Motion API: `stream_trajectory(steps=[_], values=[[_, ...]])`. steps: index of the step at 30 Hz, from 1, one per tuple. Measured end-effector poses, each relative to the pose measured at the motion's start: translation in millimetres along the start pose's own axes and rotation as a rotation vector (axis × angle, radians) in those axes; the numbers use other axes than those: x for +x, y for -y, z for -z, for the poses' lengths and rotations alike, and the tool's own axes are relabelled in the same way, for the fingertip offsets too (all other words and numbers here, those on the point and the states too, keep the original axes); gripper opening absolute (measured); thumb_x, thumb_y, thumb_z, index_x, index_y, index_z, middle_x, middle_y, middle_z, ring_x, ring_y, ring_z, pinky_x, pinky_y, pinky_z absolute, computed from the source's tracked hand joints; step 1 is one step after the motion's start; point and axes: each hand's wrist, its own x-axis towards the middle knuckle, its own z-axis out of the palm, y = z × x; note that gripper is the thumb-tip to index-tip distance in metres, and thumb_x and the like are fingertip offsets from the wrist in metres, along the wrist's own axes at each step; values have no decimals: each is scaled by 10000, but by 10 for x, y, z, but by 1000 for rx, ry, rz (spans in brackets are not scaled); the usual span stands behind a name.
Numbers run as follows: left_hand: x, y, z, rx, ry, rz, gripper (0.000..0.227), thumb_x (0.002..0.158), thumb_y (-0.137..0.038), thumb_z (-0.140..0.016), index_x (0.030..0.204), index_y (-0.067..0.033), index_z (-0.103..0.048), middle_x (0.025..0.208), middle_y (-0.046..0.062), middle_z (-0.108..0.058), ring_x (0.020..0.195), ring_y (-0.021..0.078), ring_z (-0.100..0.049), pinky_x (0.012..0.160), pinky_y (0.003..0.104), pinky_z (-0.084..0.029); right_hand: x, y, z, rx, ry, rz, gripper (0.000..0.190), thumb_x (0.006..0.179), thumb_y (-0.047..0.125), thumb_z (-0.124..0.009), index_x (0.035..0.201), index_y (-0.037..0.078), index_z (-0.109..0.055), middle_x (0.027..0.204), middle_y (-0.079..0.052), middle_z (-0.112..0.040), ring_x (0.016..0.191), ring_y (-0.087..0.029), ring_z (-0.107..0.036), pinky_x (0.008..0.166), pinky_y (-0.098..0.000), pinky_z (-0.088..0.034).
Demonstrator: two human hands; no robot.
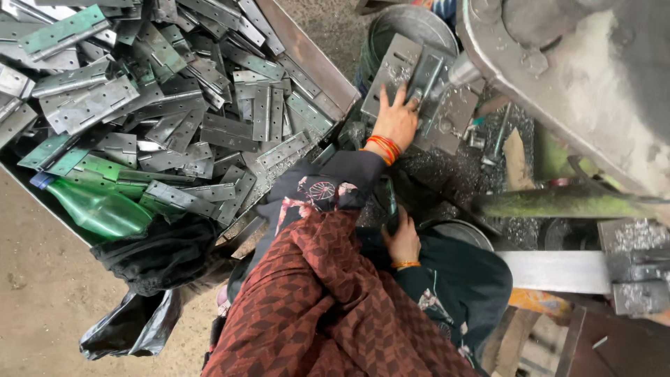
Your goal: The person operates a press machine to process metal brackets. They pick up brackets from a pile, place them into the machine, and remove the processed pieces, repeating this cycle continuously.
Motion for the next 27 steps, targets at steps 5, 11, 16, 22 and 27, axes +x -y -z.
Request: stream_trajectory(steps=[5, 11, 16, 22, 27], values=[[-64, 29, -9, 55, -4, 26, 410, 965, -281, -477, 1245, -126, -733, 1425, -6, -601, 1507, 385, -237, 1139, 812, -85, 274, 129, 452, -111, 118, 24, 788, 810, 390, -745, 1503, 177, -437, 1222, -215, -640, 1082, -460, -653, 861, -553, -555], [173, 64, 0, 24, 14, 79, 449, 974, -297, -471, 1334, -141, -689, 1439, -24, -584, 1530, 376, -190, 1157, 800, -46, 382, 243, 719, -210, 156, 15, 708, 844, 440, -718, 1475, 217, -485, 1192, -179, -676, 1053, -447, -674, 871, -542, -559], [182, 76, 11, -1, 89, 79, 402, 1017, -271, -451, 1281, -132, -720, 1483, -24, -568, 1557, 364, -185, 1178, 790, -38, -10, 45, 9, -73, 17, 12, 797, 825, 391, -746, 1523, 208, -408, 1300, -217, -585, 1004, -486, -649, 804, -564, -555], [227, 139, -79, 11, -25, 70, 420, 959, -231, -471, 1272, -108, -722, 1435, 10, -594, 1534, 365, -213, 1155, 795, -50, 52, -189, -224, 2, 41, 26, 774, 843, 329, -744, 1524, 183, -406, 1325, -216, -589, 1042, -497, -637, 821, -577, -548], [230, 182, -8, 46, -108, 47, 422, 941, -251, -493, 1264, -103, -720, 1371, 18, -628, 1508, 363, -250, 1148, 793, -61, 259, 7, 291, -115, 112, 55, 832, 775, 305, -755, 1516, 171, -400, 1226, -233, -629, 1060, -475, -651, 862, -558, -555]])
